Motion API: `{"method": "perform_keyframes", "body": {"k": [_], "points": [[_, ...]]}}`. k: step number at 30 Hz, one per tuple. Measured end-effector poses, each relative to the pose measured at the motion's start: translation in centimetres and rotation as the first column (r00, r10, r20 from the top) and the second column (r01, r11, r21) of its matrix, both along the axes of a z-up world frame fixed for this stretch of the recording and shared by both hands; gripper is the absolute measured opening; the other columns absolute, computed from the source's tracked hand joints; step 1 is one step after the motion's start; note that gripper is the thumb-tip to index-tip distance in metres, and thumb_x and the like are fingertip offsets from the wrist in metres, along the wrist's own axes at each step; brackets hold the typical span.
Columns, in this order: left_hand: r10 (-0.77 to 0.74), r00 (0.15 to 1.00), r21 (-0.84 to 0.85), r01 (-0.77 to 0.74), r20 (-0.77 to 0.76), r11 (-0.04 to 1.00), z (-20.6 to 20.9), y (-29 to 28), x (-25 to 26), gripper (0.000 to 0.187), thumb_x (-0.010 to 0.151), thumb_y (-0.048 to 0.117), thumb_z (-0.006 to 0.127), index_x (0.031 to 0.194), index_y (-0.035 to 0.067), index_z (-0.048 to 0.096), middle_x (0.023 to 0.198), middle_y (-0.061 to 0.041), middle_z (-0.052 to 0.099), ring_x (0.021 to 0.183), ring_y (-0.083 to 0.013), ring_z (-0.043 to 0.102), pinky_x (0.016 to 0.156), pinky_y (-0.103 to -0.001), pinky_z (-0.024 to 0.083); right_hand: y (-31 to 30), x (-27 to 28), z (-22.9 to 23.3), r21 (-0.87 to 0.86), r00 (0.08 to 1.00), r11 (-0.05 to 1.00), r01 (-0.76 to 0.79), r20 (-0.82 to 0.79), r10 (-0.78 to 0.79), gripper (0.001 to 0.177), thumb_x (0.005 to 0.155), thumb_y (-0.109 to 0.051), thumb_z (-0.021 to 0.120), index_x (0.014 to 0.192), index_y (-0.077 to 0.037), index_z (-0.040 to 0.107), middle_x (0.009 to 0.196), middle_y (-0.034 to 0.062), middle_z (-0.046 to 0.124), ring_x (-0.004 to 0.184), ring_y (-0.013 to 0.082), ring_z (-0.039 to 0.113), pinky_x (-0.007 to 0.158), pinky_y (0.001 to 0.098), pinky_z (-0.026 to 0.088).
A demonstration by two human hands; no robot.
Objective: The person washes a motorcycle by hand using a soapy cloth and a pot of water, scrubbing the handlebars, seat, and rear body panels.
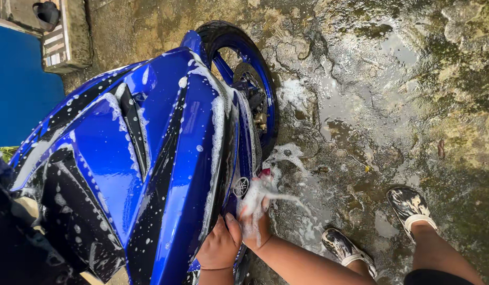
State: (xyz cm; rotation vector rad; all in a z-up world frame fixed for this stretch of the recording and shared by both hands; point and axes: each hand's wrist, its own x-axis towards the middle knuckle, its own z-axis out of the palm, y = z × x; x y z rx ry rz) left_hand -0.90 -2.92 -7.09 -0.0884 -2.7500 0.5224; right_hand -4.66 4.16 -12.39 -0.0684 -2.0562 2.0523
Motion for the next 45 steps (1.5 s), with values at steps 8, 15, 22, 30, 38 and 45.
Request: {"method": "perform_keyframes", "body": {"k": [8, 15, 22, 30, 38, 45], "points": [[0.041, 0.988, 0.105, -0.057, 0.151, 0.993, -0.8, -1.2, 1.2, 0.053, 0.095, 0.032, 0.051, 0.131, -0.004, 0.065, 0.136, -0.028, 0.062, 0.124, -0.0401, 0.06, 0.113, -0.046, 0.042, 4.5, -18.8, -2.6, 0.136, 0.986, 0.991, -0.004, -0.165, 0.027, 0.03, 0.119, -0.017, 0.039, 0.144, -0.006, 0.052, 0.133, 0.0142, 0.06, 0.12, 0.0272, 0.057, 0.115, 0.0346, 0.047], [0.034, 0.996, 0.052, -0.038, 0.077, 0.998, 0.4, -0.2, 0.7, 0.063, 0.096, 0.037, 0.045, 0.141, -0.004, 0.059, 0.135, -0.028, 0.062, 0.122, -0.0445, 0.058, 0.11, -0.05, 0.041, -0.5, -6.2, -10.4, -0.847, 0.99, 0.526, 0.073, 0.125, 0.064, 0.06, 0.106, -0.026, 0.045, 0.16, -0.003, 0.032, 0.161, 0.0168, 0.042, 0.15, 0.0287, 0.039, 0.128, 0.0397, 0.026], [-0.014, 0.999, 0.05, 0.012, 0.041, 0.999, 0.4, 0.1, 0.0, 0.067, 0.105, 0.042, 0.038, 0.149, -0.007, 0.051, 0.149, -0.03, 0.054, 0.14, -0.0499, 0.047, 0.121, -0.06, 0.025, -8.7, 9.4, -17.5, -0.748, 0.752, 0.394, 0.534, 0.633, 0.183, 0.069, 0.102, -0.056, 0.037, 0.153, -0.009, 0.042, 0.151, 0.0115, 0.05, 0.137, 0.0235, 0.048, 0.116, 0.037, 0.035], [-0.027, 0.999, 0.044, 0.025, 0.038, 0.999, 0.9, 0.8, 0.0, 0.067, 0.108, 0.041, 0.033, 0.15, -0.008, 0.049, 0.151, -0.031, 0.052, 0.146, -0.0489, 0.042, 0.122, -0.062, 0.018, -0.1, -8.7, -8.5, -0.854, 0.909, 0.468, 0.226, 0.358, 0.215, 0.062, 0.107, -0.049, 0.036, 0.154, -0.009, 0.044, 0.147, 0.0113, 0.058, 0.131, 0.0206, 0.056, 0.113, 0.0325, 0.04], [-0.063, 0.996, 0.168, 0.052, 0.06, 0.984, 1.1, 0.8, 0.3, 0.069, 0.108, 0.041, 0.025, 0.152, -0.008, 0.046, 0.151, -0.032, 0.051, 0.144, -0.0508, 0.043, 0.123, -0.059, 0.02, 0.0, 0.2, -0.6, 0.399, 0.978, 0.899, 0.182, 0.017, -0.206, 0.05, 0.102, -0.016, 0.054, 0.147, 0.004, 0.048, 0.136, 0.0224, 0.058, 0.131, 0.0396, 0.052, 0.113, 0.0505, 0.042], [-0.021, 0.996, 0.144, 0.008, 0.089, 0.99, 1.4, 0.9, 0.3, 0.07, 0.105, 0.041, 0.025, 0.151, -0.007, 0.048, 0.146, -0.029, 0.054, 0.137, -0.0447, 0.047, 0.119, -0.055, 0.022, -3.3, 6.0, -8.2, -0.67, 0.861, 0.709, 0.22, 0.475, 0.181, 0.081, 0.099, -0.061, 0.033, 0.152, 0.0, 0.036, 0.15, 0.0183, 0.051, 0.137, 0.034, 0.048, 0.119, 0.0471, 0.031]]}}
